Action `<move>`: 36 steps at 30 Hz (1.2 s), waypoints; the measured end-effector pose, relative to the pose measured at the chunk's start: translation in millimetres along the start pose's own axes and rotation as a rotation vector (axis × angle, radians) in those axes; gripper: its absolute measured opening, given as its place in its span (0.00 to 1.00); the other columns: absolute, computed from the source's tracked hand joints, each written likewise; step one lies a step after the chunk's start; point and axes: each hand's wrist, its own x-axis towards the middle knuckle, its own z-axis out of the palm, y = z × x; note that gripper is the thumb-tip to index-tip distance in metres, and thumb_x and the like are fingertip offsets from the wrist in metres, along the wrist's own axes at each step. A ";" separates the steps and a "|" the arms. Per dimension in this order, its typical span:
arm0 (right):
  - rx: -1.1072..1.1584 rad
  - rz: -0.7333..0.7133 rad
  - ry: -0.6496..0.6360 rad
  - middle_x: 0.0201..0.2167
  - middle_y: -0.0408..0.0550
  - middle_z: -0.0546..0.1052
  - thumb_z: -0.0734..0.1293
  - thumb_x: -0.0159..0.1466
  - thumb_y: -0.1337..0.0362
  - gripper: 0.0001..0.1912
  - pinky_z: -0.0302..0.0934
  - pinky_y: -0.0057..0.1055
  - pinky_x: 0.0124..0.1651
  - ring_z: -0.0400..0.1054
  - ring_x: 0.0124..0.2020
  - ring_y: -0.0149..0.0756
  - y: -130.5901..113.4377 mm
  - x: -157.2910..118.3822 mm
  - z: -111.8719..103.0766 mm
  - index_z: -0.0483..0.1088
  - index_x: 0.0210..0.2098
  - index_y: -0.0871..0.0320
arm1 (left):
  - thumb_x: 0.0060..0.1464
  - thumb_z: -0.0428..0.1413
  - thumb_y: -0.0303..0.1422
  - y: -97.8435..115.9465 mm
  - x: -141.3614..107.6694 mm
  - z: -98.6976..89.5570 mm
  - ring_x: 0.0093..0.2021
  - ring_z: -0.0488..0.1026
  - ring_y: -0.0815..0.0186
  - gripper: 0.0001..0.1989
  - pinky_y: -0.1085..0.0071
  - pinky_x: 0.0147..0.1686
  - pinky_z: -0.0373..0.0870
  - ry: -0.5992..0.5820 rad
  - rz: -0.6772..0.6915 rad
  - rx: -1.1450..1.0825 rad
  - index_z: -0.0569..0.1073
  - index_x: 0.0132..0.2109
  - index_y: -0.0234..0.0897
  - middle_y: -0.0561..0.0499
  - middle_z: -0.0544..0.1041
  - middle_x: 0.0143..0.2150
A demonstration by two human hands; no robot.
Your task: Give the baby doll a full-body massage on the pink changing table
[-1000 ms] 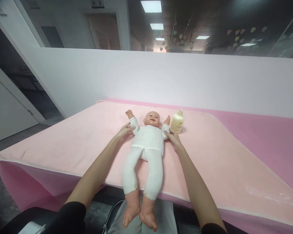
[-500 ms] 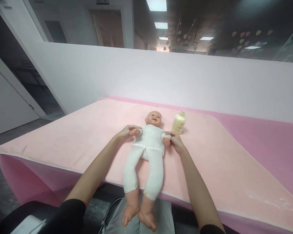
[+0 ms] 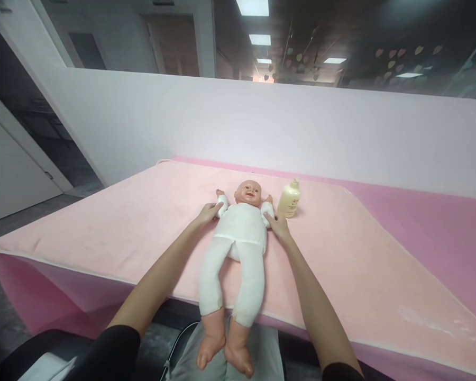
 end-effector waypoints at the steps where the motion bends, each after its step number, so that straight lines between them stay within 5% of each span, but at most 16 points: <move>1: 0.020 0.020 -0.005 0.29 0.50 0.77 0.71 0.48 0.49 0.22 0.61 0.31 0.32 0.68 0.30 0.37 -1.2 -1.2 -0.9 0.75 0.31 0.63 | 0.45 0.57 0.50 1.2 -1.0 -0.9 0.21 0.61 0.71 0.22 0.71 0.24 0.56 -0.020 0.004 -0.034 0.71 0.28 0.32 0.52 0.67 0.21; 6: 0.260 0.115 -0.207 0.35 0.48 0.78 0.74 0.45 0.58 0.19 0.64 0.33 0.38 0.70 0.34 0.37 -7.8 -8.8 -13.9 0.76 0.36 0.59 | 0.36 0.65 0.34 6.8 -7.5 -11.9 0.33 0.72 0.65 0.24 0.70 0.32 0.65 -0.268 0.041 -0.274 0.74 0.44 0.33 0.46 0.76 0.38; 12: 0.270 0.067 -0.289 0.39 0.48 0.77 0.71 0.40 0.68 0.05 0.64 0.33 0.43 0.70 0.41 0.40 -3.9 -7.8 -21.5 0.75 0.20 0.57 | 0.28 0.59 0.21 -5.9 -2.3 -15.0 0.41 0.72 0.61 0.07 0.63 0.44 0.66 -0.277 0.026 -0.333 0.71 0.21 0.32 0.46 0.77 0.38; 15: 0.274 0.039 -0.272 0.39 0.48 0.77 0.70 0.40 0.69 0.02 0.64 0.34 0.44 0.70 0.42 0.40 -4.0 -8.3 -19.6 0.73 0.17 0.57 | 0.27 0.58 0.21 -5.8 -3.5 -14.1 0.40 0.73 0.62 0.08 0.64 0.43 0.67 -0.280 0.018 -0.347 0.73 0.22 0.33 0.47 0.77 0.39; 22: 0.295 0.066 -0.278 0.39 0.47 0.78 0.74 0.42 0.66 0.19 0.64 0.34 0.45 0.71 0.41 0.40 -11.3 -13.9 -19.0 0.77 0.36 0.56 | 0.39 0.64 0.33 8.8 -13.2 -9.1 0.33 0.72 0.65 0.22 0.71 0.33 0.65 -0.292 0.046 -0.339 0.76 0.44 0.32 0.45 0.77 0.37; 29: 0.151 0.134 -0.107 0.28 0.50 0.78 0.73 0.46 0.50 0.20 0.65 0.32 0.33 0.70 0.30 0.38 -2.2 -3.6 -7.8 0.76 0.28 0.61 | 0.45 0.58 0.49 1.8 -5.6 3.1 0.26 0.68 0.67 0.23 0.71 0.27 0.61 -0.146 0.071 -0.108 0.74 0.35 0.30 0.47 0.73 0.28; 33: 0.091 0.114 -0.033 0.25 0.50 0.77 0.72 0.47 0.47 0.22 0.63 0.31 0.30 0.69 0.28 0.37 2.0 0.1 -2.4 0.74 0.26 0.62 | 0.47 0.54 0.52 -2.7 -1.2 9.2 0.25 0.65 0.67 0.24 0.71 0.26 0.57 0.075 0.090 0.111 0.72 0.26 0.32 0.50 0.70 0.22; 36: 0.121 0.113 -0.058 0.28 0.50 0.77 0.72 0.47 0.47 0.22 0.63 0.31 0.30 0.70 0.29 0.37 0.8 -1.9 -4.3 0.75 0.29 0.62 | 0.47 0.55 0.52 -3.1 -1.2 8.7 0.27 0.67 0.66 0.24 0.71 0.26 0.59 0.023 0.062 -0.015 0.73 0.30 0.32 0.49 0.71 0.24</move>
